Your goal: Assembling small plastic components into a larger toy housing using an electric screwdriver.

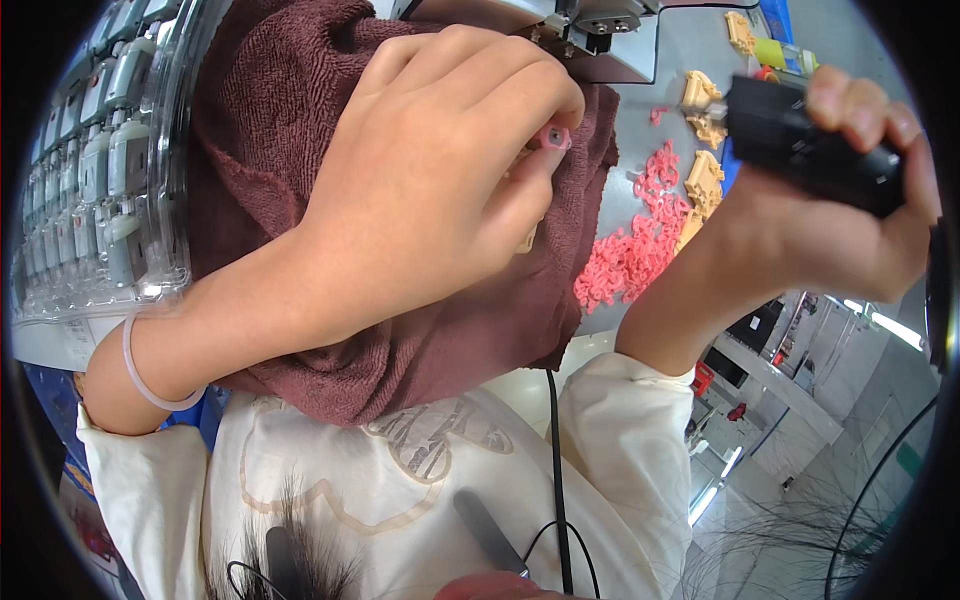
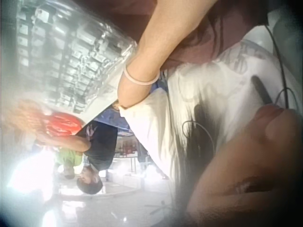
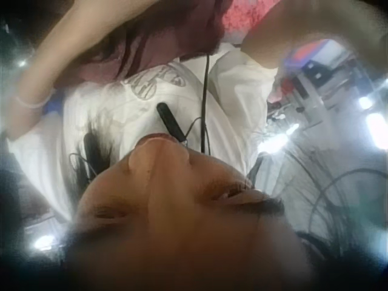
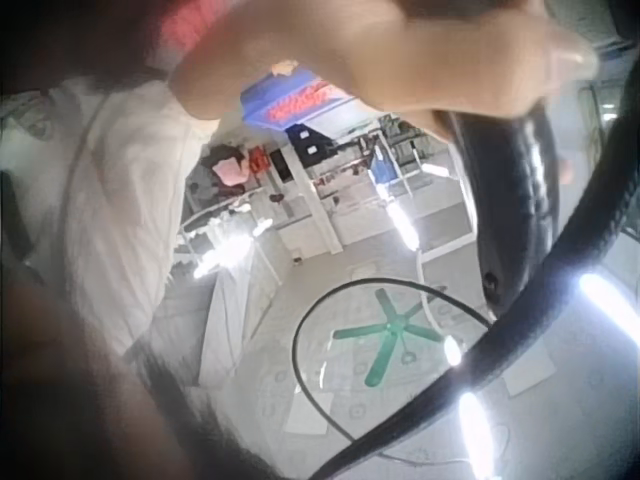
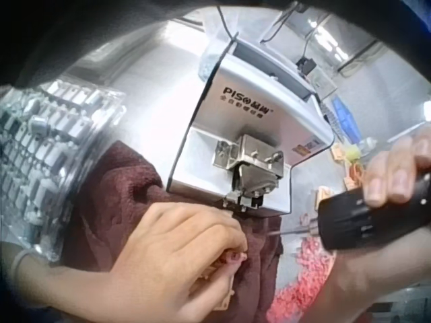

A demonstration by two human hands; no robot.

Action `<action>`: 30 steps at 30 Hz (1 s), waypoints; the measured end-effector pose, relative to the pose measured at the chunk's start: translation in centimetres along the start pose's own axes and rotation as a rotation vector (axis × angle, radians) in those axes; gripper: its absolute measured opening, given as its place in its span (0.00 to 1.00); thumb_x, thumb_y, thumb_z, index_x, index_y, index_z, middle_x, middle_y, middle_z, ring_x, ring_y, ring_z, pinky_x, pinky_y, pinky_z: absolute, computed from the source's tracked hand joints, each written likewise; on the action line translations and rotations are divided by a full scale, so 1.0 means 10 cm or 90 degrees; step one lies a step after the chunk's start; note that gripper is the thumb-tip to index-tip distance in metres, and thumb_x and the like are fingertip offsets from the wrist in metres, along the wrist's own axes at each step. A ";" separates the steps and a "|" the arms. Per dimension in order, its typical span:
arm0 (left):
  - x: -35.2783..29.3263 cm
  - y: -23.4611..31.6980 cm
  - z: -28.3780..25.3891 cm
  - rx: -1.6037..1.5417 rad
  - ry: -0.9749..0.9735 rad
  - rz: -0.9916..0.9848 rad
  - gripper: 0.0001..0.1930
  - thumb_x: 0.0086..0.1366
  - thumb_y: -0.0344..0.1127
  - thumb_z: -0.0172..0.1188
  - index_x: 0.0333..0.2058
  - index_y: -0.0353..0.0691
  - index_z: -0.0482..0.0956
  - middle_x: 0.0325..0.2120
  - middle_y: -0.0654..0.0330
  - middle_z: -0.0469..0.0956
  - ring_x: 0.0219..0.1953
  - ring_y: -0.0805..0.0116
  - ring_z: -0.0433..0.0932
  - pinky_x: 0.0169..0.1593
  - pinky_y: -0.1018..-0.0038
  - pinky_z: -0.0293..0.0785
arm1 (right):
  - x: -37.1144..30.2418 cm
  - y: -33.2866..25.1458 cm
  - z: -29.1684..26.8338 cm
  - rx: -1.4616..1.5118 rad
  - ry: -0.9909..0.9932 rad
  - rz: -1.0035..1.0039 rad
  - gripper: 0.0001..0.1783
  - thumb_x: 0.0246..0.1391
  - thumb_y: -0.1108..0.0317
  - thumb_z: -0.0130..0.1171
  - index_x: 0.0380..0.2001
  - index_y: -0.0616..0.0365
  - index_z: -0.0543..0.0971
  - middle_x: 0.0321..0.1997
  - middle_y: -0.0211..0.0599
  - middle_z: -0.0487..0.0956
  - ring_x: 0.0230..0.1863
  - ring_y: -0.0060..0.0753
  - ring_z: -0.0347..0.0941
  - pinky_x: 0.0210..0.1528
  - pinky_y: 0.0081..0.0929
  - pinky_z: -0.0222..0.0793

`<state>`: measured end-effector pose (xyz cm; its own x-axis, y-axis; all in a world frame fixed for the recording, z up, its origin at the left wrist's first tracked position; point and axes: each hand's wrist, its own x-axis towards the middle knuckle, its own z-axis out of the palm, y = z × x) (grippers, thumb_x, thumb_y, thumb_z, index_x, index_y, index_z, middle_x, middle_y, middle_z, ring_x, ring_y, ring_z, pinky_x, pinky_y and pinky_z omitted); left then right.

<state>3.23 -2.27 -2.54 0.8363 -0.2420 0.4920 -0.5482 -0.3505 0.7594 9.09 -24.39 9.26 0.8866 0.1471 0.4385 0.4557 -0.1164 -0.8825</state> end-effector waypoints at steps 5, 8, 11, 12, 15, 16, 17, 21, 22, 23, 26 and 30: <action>0.00 -0.01 0.00 -0.009 0.011 0.001 0.11 0.51 0.24 0.60 0.35 0.41 0.76 0.38 0.61 0.78 0.45 0.60 0.76 0.49 0.67 0.65 | 0.22 0.23 -0.06 -0.001 0.013 -0.005 0.11 0.50 0.62 0.49 0.26 0.60 0.71 0.18 0.39 0.69 0.21 0.32 0.66 0.29 0.29 0.64; 0.01 -0.01 0.02 -0.009 0.023 0.003 0.11 0.50 0.25 0.60 0.35 0.41 0.76 0.39 0.61 0.78 0.46 0.59 0.76 0.49 0.67 0.65 | 0.26 0.35 0.14 0.002 0.010 -0.009 0.11 0.50 0.62 0.49 0.26 0.60 0.71 0.18 0.39 0.69 0.21 0.32 0.66 0.28 0.29 0.64; 0.00 0.00 0.02 -0.015 0.029 -0.005 0.12 0.50 0.25 0.60 0.35 0.41 0.76 0.39 0.61 0.78 0.46 0.59 0.76 0.49 0.67 0.65 | 0.30 0.40 0.20 0.005 0.006 -0.010 0.11 0.50 0.62 0.49 0.26 0.60 0.71 0.18 0.39 0.69 0.21 0.32 0.66 0.28 0.29 0.64; 0.00 0.00 0.02 -0.017 0.034 -0.010 0.12 0.50 0.24 0.60 0.35 0.41 0.76 0.39 0.61 0.78 0.46 0.59 0.76 0.49 0.67 0.65 | 0.29 0.41 0.26 0.006 0.005 -0.010 0.11 0.50 0.62 0.49 0.26 0.60 0.71 0.18 0.39 0.69 0.21 0.31 0.66 0.28 0.29 0.64; 0.00 0.01 0.02 -0.018 0.039 -0.019 0.12 0.50 0.24 0.61 0.35 0.42 0.76 0.40 0.61 0.78 0.46 0.60 0.75 0.49 0.67 0.65 | 0.27 0.45 0.46 0.007 -0.001 -0.013 0.11 0.50 0.62 0.49 0.26 0.60 0.71 0.18 0.39 0.69 0.21 0.31 0.66 0.28 0.29 0.64; 0.00 0.00 0.01 -0.019 0.042 -0.021 0.12 0.50 0.24 0.61 0.35 0.42 0.76 0.40 0.61 0.78 0.46 0.60 0.75 0.49 0.67 0.65 | 0.26 0.44 0.52 0.007 -0.003 -0.014 0.11 0.50 0.62 0.49 0.26 0.60 0.71 0.18 0.39 0.69 0.21 0.31 0.66 0.28 0.29 0.64; 0.00 0.01 0.02 -0.022 0.041 -0.020 0.12 0.50 0.25 0.61 0.35 0.42 0.76 0.40 0.61 0.78 0.46 0.60 0.75 0.49 0.67 0.65 | 0.24 0.45 0.55 0.011 0.000 -0.015 0.11 0.50 0.62 0.49 0.26 0.60 0.71 0.18 0.39 0.69 0.21 0.31 0.66 0.28 0.29 0.64; 0.01 0.08 0.03 -0.038 0.051 -0.017 0.12 0.51 0.25 0.61 0.35 0.43 0.76 0.40 0.62 0.78 0.46 0.60 0.75 0.49 0.67 0.65 | 0.41 0.24 -0.05 0.014 0.005 -0.015 0.10 0.50 0.62 0.49 0.25 0.59 0.71 0.18 0.39 0.69 0.21 0.31 0.66 0.28 0.29 0.65; 0.00 0.09 0.02 -0.040 0.054 -0.015 0.12 0.51 0.25 0.61 0.35 0.43 0.76 0.40 0.62 0.78 0.46 0.60 0.75 0.49 0.67 0.65 | 0.47 0.12 -0.29 0.010 0.005 -0.018 0.10 0.50 0.62 0.49 0.25 0.59 0.71 0.18 0.38 0.69 0.21 0.31 0.66 0.28 0.29 0.65; 0.00 0.10 0.02 -0.030 0.053 -0.015 0.12 0.51 0.25 0.61 0.35 0.43 0.76 0.40 0.62 0.78 0.46 0.60 0.75 0.49 0.67 0.65 | 0.54 0.07 -0.34 0.007 0.006 -0.020 0.10 0.50 0.62 0.49 0.25 0.59 0.71 0.18 0.38 0.69 0.21 0.31 0.67 0.28 0.29 0.65; 0.01 0.13 0.03 -0.020 0.049 -0.011 0.11 0.51 0.25 0.61 0.35 0.43 0.75 0.40 0.63 0.78 0.46 0.60 0.75 0.49 0.66 0.65 | 0.51 0.08 -0.22 0.002 0.009 -0.030 0.10 0.50 0.62 0.50 0.25 0.59 0.71 0.18 0.38 0.69 0.21 0.31 0.67 0.28 0.29 0.65; 0.01 0.13 0.05 -0.020 0.046 -0.008 0.11 0.51 0.25 0.61 0.35 0.42 0.75 0.39 0.63 0.78 0.46 0.60 0.75 0.49 0.66 0.66 | 0.37 0.12 0.12 -0.001 0.016 -0.040 0.10 0.49 0.62 0.50 0.25 0.59 0.71 0.18 0.38 0.69 0.21 0.31 0.67 0.27 0.29 0.65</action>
<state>2.60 -3.24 -1.66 0.8425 -0.1715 0.5106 -0.5377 -0.3237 0.7785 12.82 -22.82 9.62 0.8583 0.1287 0.4968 0.5102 -0.1096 -0.8530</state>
